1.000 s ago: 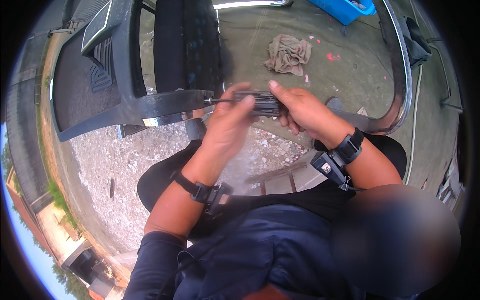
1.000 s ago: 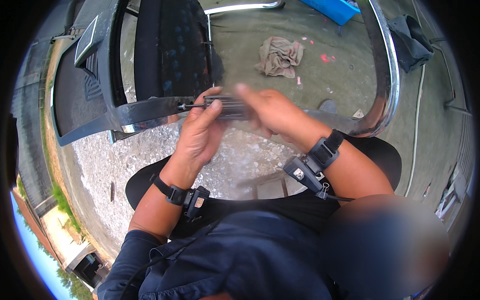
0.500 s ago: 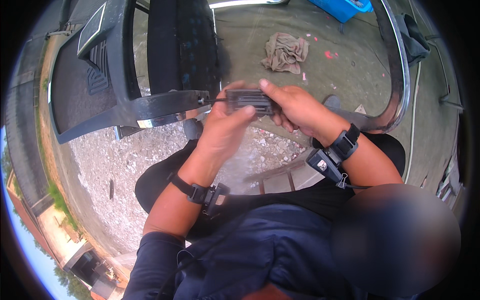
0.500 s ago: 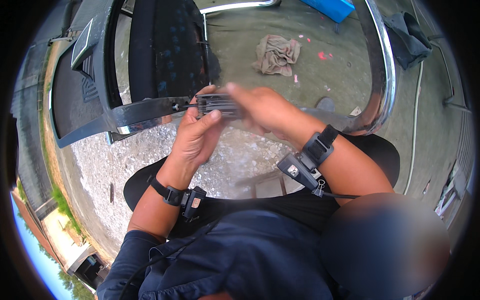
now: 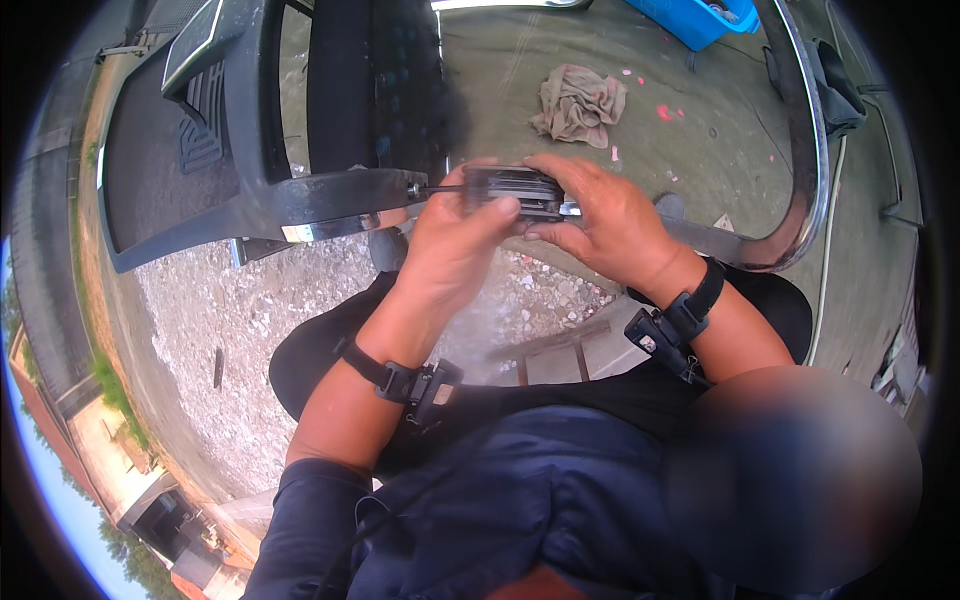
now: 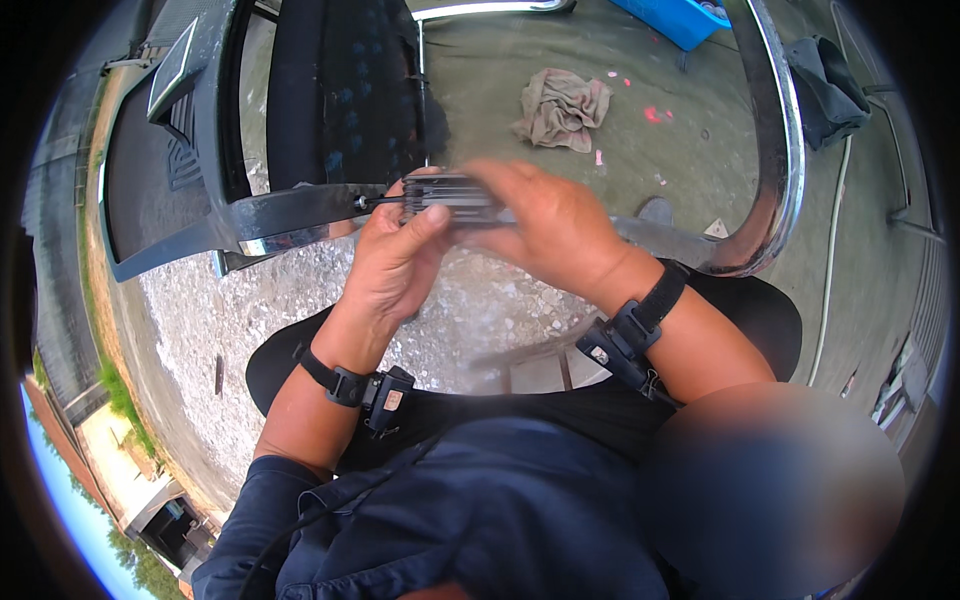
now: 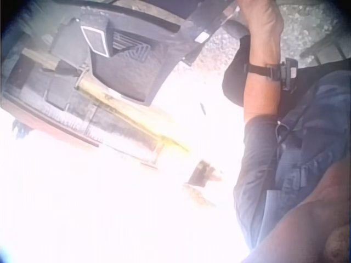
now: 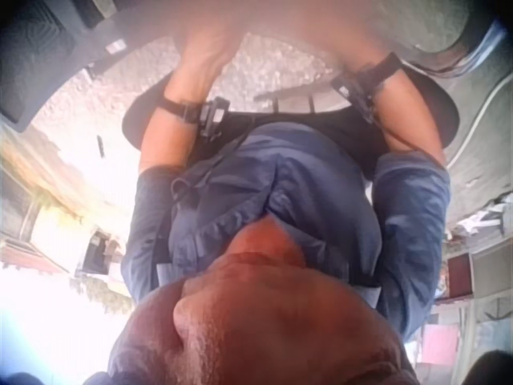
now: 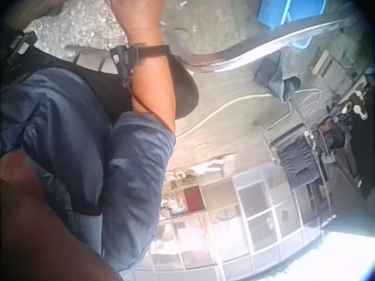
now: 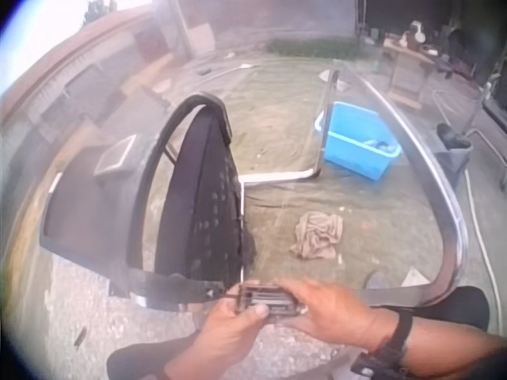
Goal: The person uses a screwdriver to tighten screws on a small black plastic component. They then attach this component to a large chrome car trim piece and continue to secure it with the screwdriver.
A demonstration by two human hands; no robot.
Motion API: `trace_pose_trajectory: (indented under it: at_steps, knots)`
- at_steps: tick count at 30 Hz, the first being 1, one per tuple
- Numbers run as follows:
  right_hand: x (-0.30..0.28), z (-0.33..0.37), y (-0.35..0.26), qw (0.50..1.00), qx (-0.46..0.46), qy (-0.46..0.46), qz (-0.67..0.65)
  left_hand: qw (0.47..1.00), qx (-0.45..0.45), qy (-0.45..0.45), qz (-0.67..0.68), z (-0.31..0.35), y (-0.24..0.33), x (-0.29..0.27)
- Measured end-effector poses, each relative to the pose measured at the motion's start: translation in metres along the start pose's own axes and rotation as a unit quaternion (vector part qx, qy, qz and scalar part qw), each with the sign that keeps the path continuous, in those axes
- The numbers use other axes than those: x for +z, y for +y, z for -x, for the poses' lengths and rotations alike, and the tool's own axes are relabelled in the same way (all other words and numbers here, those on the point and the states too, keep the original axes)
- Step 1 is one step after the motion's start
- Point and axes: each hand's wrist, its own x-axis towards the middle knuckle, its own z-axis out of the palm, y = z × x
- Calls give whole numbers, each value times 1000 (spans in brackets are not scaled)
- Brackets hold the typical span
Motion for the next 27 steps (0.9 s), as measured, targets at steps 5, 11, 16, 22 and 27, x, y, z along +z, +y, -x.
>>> trace_pose_trajectory:
  at_steps: [5, 11, 16, 22, 27]
  knots:
    - [-2, -6, -1, 984, 101, -96, -113, 1000, -1, 10, 25, 4, -3, -11]
    - [1, -16, -4, 851, 351, -151, -360, 998, 13, 13, 53, 6, -10, -13]
    - [3, -18, -3, 794, 422, -151, -411, 999, 24, 16, 28, 3, -11, -14]
    - [0, -9, -3, 954, 196, -54, -218, 998, 5, 58, 14, 2, -14, -18]
    - [-3, -8, 2, 989, 58, -66, -115, 997, 15, 72, 0, 3, -13, -18]
